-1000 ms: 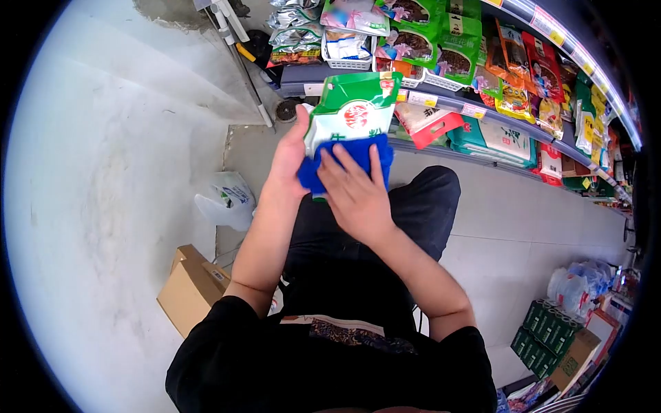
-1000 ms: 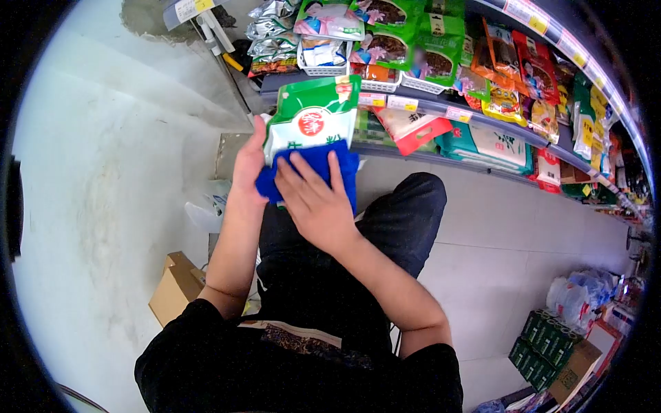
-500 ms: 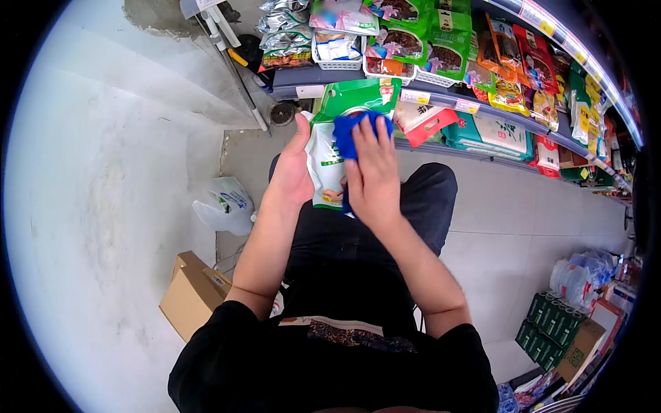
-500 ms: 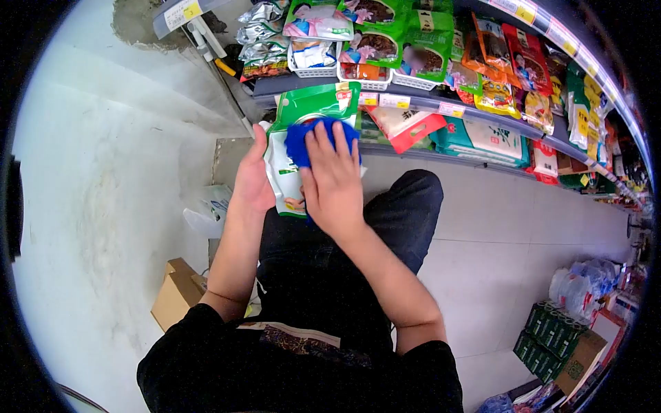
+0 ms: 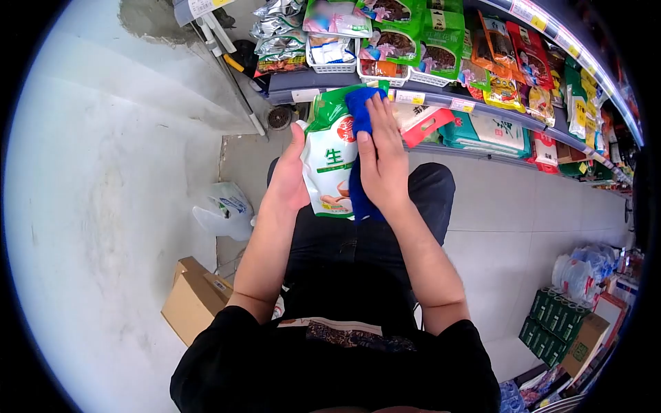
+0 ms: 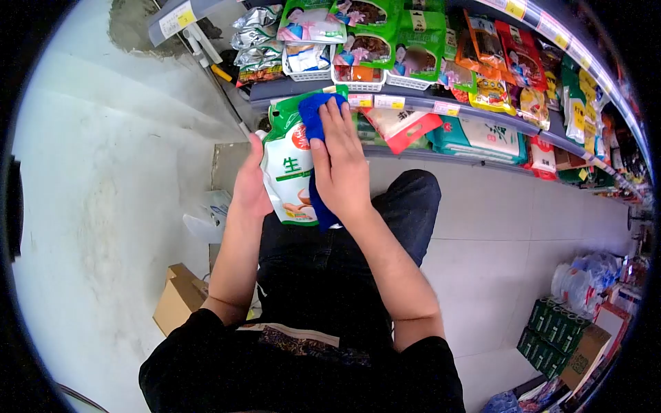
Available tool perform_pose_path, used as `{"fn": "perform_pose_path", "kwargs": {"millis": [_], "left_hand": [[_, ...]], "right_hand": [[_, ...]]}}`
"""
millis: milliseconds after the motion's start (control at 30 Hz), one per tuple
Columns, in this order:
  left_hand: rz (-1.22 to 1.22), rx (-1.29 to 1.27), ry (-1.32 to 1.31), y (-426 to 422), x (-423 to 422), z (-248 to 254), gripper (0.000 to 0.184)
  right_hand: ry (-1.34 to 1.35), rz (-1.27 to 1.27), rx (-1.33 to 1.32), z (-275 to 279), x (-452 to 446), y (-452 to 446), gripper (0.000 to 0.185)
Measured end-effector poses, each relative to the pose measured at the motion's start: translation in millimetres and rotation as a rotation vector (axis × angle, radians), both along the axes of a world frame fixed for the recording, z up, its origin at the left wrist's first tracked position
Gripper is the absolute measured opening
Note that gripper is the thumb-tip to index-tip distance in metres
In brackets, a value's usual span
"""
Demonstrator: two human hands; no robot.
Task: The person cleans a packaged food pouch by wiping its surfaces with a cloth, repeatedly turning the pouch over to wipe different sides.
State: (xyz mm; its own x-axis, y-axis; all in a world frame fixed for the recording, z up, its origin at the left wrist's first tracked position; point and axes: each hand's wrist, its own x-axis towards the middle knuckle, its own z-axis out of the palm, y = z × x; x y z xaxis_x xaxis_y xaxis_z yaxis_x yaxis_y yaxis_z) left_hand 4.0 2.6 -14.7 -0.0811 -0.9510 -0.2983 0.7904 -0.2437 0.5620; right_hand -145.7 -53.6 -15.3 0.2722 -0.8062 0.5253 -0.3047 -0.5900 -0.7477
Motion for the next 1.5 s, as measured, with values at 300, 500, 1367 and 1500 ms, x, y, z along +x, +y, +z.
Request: {"fn": "perform_pose_path", "kwargs": {"millis": [300,500,1367,1500], "left_hand": [[-0.007,0.005,0.098,-4,14,-4,0.062],[0.006,-0.009,0.159,-4,8,-2,0.061],[0.117,0.072,-0.214,-16,2,10,0.066],[0.015,0.039,-0.034,-13,0,14,0.065]], "right_hand": [[-0.023,0.054,0.125,-40,-2,44,0.04],[-0.04,0.037,0.076,-13,-11,4,0.038],[0.375,0.273,-0.236,-39,-5,59,0.047],[0.348,0.155,-0.15,-28,-5,47,0.043]]}}
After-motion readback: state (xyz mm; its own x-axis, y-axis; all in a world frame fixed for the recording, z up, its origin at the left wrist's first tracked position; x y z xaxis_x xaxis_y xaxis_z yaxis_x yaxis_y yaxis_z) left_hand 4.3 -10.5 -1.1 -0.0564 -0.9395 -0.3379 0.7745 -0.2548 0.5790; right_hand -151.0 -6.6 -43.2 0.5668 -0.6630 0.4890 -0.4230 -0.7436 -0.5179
